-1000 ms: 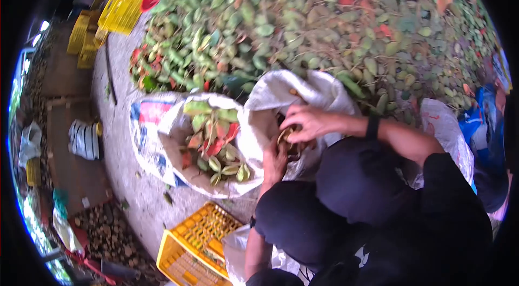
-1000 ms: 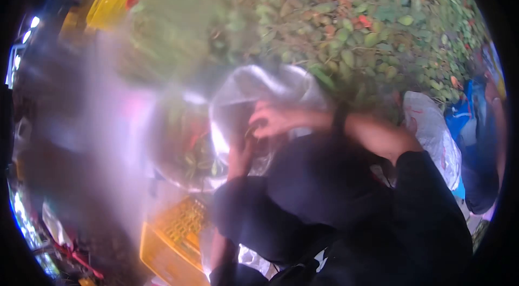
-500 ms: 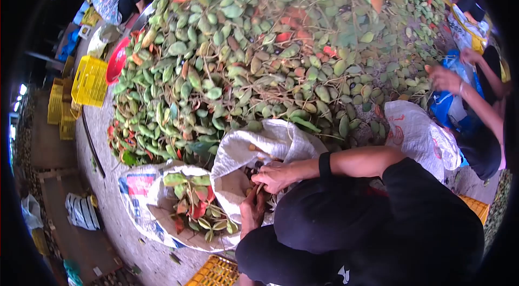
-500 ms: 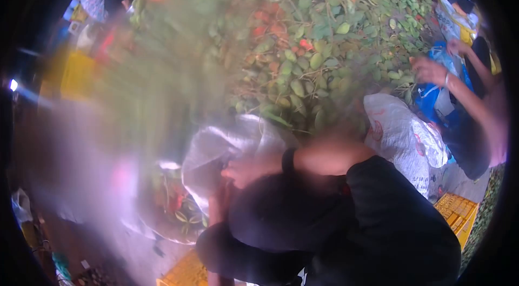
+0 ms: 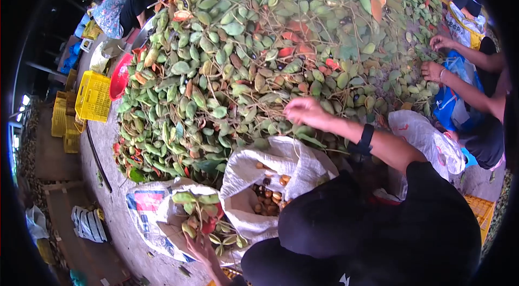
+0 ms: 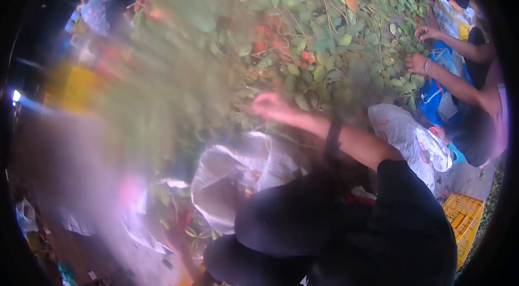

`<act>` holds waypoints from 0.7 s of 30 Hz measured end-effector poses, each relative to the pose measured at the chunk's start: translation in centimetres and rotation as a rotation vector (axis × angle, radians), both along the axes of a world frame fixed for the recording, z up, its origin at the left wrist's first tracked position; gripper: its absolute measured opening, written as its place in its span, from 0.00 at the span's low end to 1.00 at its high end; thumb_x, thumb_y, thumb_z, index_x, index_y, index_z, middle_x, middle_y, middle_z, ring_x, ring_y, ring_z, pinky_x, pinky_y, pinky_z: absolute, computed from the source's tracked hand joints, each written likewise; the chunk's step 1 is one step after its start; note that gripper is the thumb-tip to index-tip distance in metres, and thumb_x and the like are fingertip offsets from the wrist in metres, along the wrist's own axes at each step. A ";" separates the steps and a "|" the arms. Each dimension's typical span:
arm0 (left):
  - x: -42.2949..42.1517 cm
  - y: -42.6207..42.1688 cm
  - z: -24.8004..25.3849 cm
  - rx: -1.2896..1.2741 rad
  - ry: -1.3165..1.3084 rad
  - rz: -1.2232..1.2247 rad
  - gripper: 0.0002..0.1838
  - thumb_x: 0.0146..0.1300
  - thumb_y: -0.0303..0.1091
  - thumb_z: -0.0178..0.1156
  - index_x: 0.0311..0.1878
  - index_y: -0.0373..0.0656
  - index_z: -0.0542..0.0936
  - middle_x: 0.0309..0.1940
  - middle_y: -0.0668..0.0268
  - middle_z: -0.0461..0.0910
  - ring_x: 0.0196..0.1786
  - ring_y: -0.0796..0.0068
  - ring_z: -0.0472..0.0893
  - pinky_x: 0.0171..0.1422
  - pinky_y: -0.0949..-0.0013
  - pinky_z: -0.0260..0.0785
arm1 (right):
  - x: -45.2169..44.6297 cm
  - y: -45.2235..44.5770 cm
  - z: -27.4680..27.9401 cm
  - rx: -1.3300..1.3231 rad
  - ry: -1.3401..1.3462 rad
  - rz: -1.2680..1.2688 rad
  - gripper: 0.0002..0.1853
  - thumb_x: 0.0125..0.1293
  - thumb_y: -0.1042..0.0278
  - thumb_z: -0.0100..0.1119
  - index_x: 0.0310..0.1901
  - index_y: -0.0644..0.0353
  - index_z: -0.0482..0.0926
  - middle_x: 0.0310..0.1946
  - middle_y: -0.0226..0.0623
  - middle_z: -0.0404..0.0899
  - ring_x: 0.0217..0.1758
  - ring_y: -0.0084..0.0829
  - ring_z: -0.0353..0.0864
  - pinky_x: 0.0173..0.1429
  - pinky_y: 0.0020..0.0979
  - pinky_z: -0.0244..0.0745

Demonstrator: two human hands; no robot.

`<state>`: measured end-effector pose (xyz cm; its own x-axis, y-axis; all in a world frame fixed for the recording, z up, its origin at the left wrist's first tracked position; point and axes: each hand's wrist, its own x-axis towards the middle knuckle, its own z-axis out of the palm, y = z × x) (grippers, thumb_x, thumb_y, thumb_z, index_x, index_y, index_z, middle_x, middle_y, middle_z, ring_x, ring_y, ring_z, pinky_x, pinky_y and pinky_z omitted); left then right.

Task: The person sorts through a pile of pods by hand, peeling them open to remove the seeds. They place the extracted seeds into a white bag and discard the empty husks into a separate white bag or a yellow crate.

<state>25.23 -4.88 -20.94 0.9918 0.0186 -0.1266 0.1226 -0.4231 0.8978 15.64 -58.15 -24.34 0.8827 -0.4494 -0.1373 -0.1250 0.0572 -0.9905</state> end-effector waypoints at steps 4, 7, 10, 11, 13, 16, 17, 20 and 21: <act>-1.3 -0.8 0.4 0.890 -0.349 -0.206 0.42 0.47 0.23 0.59 0.70 0.48 0.59 0.65 0.52 0.54 0.67 0.51 0.58 0.61 0.54 0.64 | 2.6 -8.5 -2.8 -0.554 -0.030 -0.272 0.06 0.65 0.73 0.54 0.42 0.62 0.76 0.30 0.28 0.77 0.33 0.20 0.75 0.37 0.27 0.73; -2.1 -2.9 1.4 1.001 -0.315 -0.020 0.38 0.48 0.23 0.57 0.68 0.49 0.64 0.64 0.51 0.57 0.65 0.52 0.61 0.62 0.53 0.62 | 7.0 -11.2 -3.2 -0.614 -0.061 -0.271 0.11 0.56 0.74 0.58 0.43 0.59 0.77 0.35 0.40 0.78 0.37 0.36 0.78 0.43 0.33 0.74; -2.7 -8.5 5.4 0.739 -0.367 0.068 0.25 0.56 0.41 0.60 0.55 0.37 0.75 0.45 0.55 0.79 0.53 0.62 0.75 0.52 0.58 0.69 | 12.0 -13.4 -4.4 -1.041 -0.260 -0.214 0.18 0.52 0.77 0.59 0.47 0.60 0.74 0.39 0.42 0.75 0.38 0.41 0.79 0.42 0.37 0.75; -2.7 -8.6 5.5 0.682 -0.362 0.033 0.23 0.59 0.40 0.58 0.55 0.39 0.75 0.50 0.56 0.76 0.53 0.62 0.75 0.51 0.59 0.71 | 13.1 -13.7 -4.8 -1.218 0.022 -0.129 0.22 0.53 0.79 0.56 0.52 0.56 0.71 0.45 0.41 0.72 0.40 0.41 0.78 0.43 0.37 0.74; -2.7 -4.4 3.0 0.852 -0.497 -0.028 0.21 0.61 0.38 0.56 0.55 0.40 0.75 0.51 0.56 0.75 0.53 0.60 0.74 0.51 0.57 0.70 | 14.8 -13.6 -4.5 -1.313 0.411 0.034 0.28 0.52 0.81 0.55 0.57 0.50 0.68 0.50 0.39 0.67 0.43 0.41 0.78 0.43 0.40 0.75; -3.7 -3.2 2.9 0.975 -0.650 -0.147 0.19 0.63 0.35 0.51 0.56 0.43 0.74 0.55 0.56 0.71 0.54 0.56 0.72 0.53 0.52 0.68 | 16.0 -12.8 -4.7 -1.356 0.495 -0.003 0.27 0.54 0.78 0.54 0.58 0.49 0.68 0.47 0.39 0.67 0.40 0.41 0.78 0.41 0.42 0.75; -3.8 -3.4 3.2 0.993 -0.643 -0.168 0.19 0.63 0.36 0.51 0.57 0.43 0.73 0.55 0.56 0.71 0.54 0.55 0.72 0.55 0.51 0.68 | 15.4 -12.5 -4.3 -1.427 0.449 0.008 0.20 0.56 0.74 0.52 0.53 0.59 0.69 0.47 0.41 0.69 0.37 0.41 0.80 0.38 0.38 0.78; -4.2 -4.9 3.9 0.998 -0.672 -0.209 0.17 0.64 0.32 0.51 0.55 0.42 0.73 0.54 0.56 0.71 0.55 0.55 0.72 0.54 0.53 0.69 | 13.3 -12.4 -4.9 -1.075 0.205 0.049 0.19 0.59 0.71 0.52 0.53 0.61 0.68 0.41 0.44 0.72 0.37 0.43 0.79 0.37 0.40 0.75; -4.3 -5.5 4.0 0.880 -0.650 -0.197 0.17 0.63 0.28 0.51 0.55 0.41 0.73 0.54 0.56 0.72 0.55 0.55 0.72 0.53 0.56 0.70 | 11.5 -11.8 -4.2 -1.174 0.158 0.136 0.17 0.60 0.70 0.52 0.52 0.62 0.69 0.39 0.46 0.72 0.37 0.45 0.77 0.36 0.40 0.74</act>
